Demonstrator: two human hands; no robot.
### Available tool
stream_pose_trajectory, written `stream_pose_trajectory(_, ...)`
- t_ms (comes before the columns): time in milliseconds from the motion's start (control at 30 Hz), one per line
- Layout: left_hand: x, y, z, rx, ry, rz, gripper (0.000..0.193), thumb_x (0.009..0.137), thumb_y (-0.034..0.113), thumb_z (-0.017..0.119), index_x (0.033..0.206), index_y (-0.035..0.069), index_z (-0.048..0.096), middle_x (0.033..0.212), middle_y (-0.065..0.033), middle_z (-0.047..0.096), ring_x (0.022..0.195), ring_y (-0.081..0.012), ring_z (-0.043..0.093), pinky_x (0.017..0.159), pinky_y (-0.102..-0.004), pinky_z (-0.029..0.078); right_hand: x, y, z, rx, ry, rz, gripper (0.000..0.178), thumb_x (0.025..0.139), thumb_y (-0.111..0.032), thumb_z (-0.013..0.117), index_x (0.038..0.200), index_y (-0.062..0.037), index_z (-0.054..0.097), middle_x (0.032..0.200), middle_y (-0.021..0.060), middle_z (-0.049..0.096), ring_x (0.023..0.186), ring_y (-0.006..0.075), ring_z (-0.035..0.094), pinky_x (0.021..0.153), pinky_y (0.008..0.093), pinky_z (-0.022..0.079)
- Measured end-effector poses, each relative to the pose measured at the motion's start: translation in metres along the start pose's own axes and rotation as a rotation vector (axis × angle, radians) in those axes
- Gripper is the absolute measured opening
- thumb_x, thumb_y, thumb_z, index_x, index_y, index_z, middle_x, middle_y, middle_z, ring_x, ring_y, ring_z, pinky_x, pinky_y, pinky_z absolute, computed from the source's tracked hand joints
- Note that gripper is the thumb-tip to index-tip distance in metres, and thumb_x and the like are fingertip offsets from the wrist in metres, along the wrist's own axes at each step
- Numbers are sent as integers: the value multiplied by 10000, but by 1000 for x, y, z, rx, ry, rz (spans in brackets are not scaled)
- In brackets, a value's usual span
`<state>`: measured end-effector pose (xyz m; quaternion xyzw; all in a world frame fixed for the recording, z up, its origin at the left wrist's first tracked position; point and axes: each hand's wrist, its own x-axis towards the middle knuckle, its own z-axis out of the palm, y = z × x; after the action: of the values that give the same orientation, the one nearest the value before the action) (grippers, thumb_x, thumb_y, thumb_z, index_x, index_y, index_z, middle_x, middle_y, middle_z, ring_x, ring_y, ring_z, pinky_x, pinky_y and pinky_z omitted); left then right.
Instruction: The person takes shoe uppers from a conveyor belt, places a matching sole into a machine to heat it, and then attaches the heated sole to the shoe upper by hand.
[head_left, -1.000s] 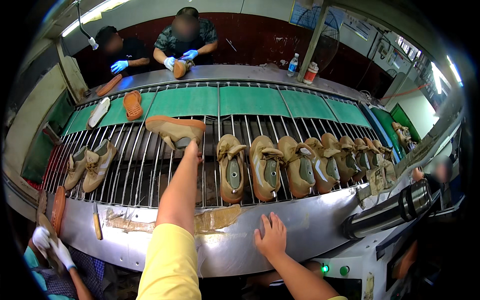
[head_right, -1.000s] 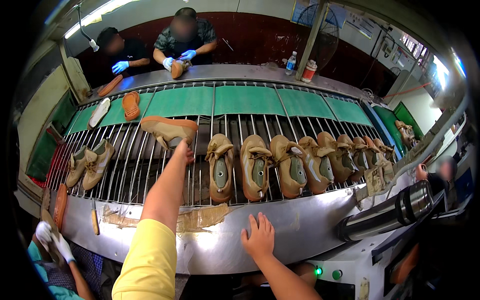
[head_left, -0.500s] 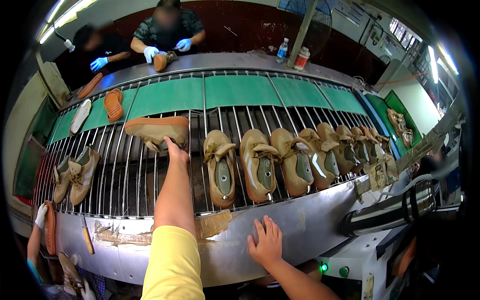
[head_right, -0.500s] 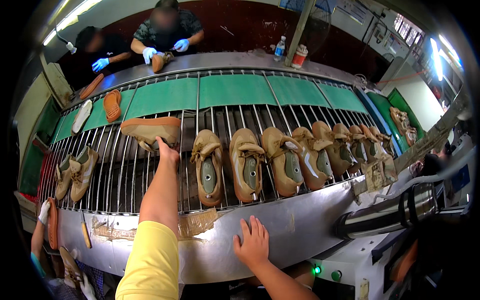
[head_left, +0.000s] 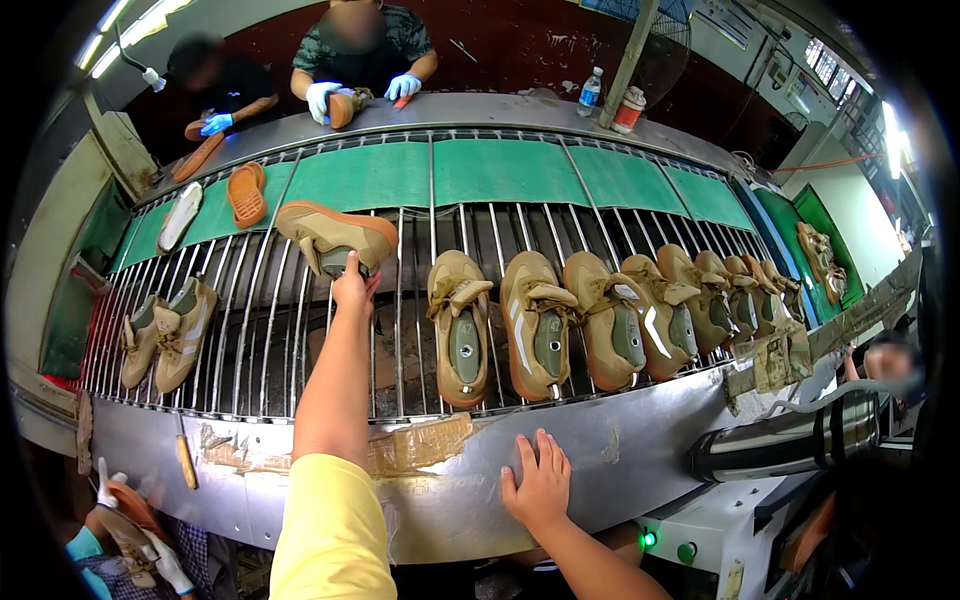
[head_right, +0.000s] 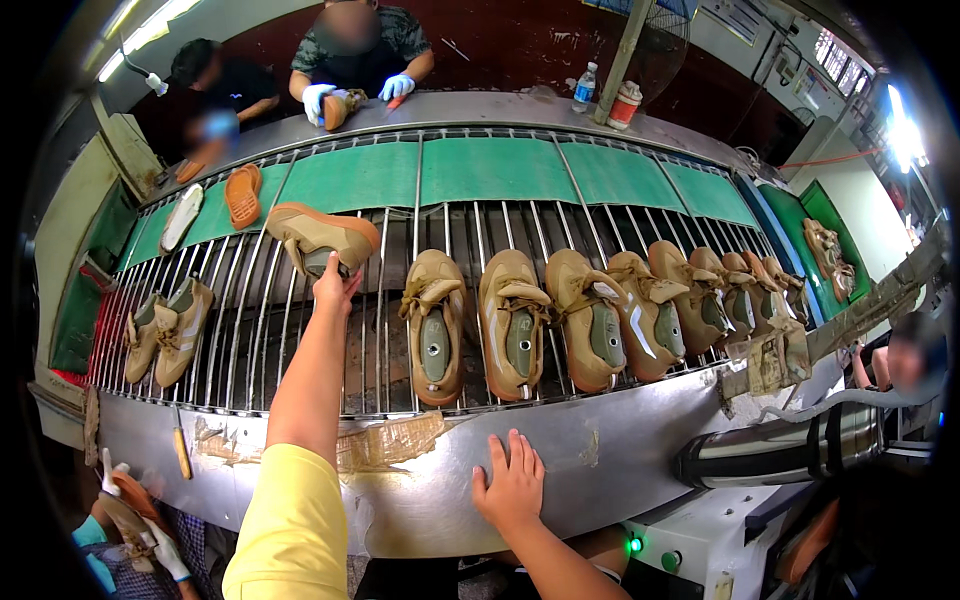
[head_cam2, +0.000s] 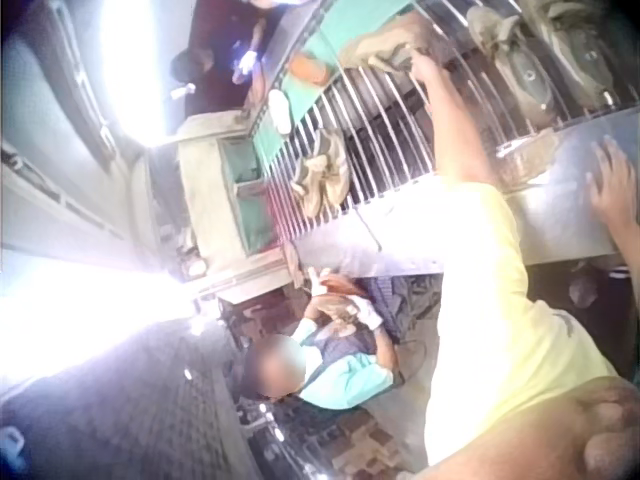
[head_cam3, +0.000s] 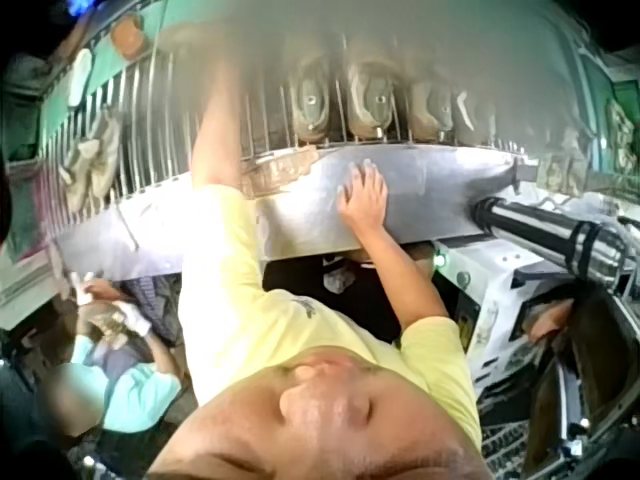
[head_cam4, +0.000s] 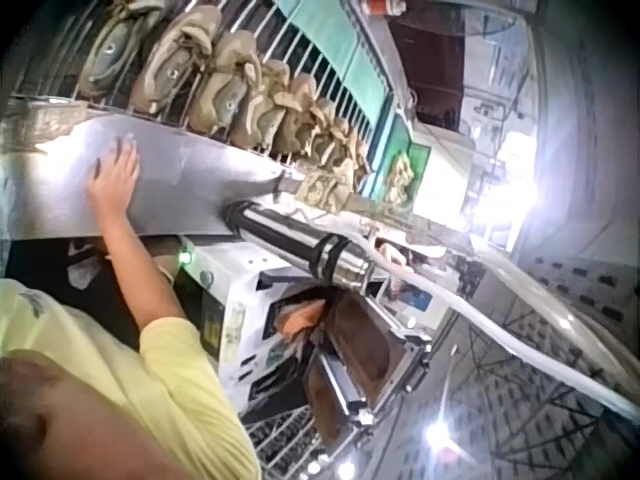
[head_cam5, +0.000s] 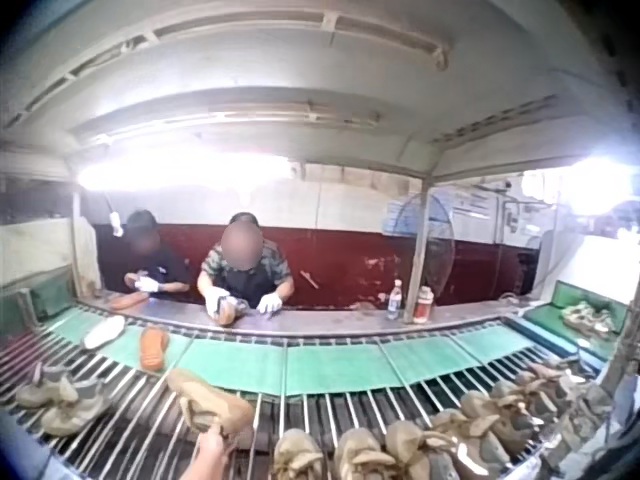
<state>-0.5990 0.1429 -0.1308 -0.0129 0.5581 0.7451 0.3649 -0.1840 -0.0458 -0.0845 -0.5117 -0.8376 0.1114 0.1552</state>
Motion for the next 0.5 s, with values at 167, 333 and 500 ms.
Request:
stream_pose_trajectory(167, -41, 88, -40, 539, -62, 51, 454, 815, 351, 676, 976, -63, 582, 783, -132, 637, 566, -224, 631, 500, -296, 517, -4, 2, 2, -5, 31, 22, 517, 791, -299, 592, 1253, -76, 519, 1335, 200, 445, 1249, 343, 404, 1043, 476, 292)
stream_pose_trajectory(333, -36, 150, -97, 1263, -129, 278, 440, 779, 359, 671, 865, -71, 634, 695, -185, 641, 533, -271, 631, 548, -349, 524, -4, -6, 2, 12, 29, -1, 524, 785, -300, 601, 1251, -75, 520, 1340, 201, 442, 1253, 342, 400, 1046, 476, 292)
stream_pose_trajectory(500, -117, 94, -70, 1403, -71, 613, 745, 732, 501, 697, 1241, -6, 498, 1133, -242, 591, 1074, -392, 562, 920, -431, 452, -7, -6, -1, -8, 45, 31, 523, 787, -305, 597, 1251, -76, 522, 1335, 197, 447, 1256, 337, 397, 1050, 472, 288)
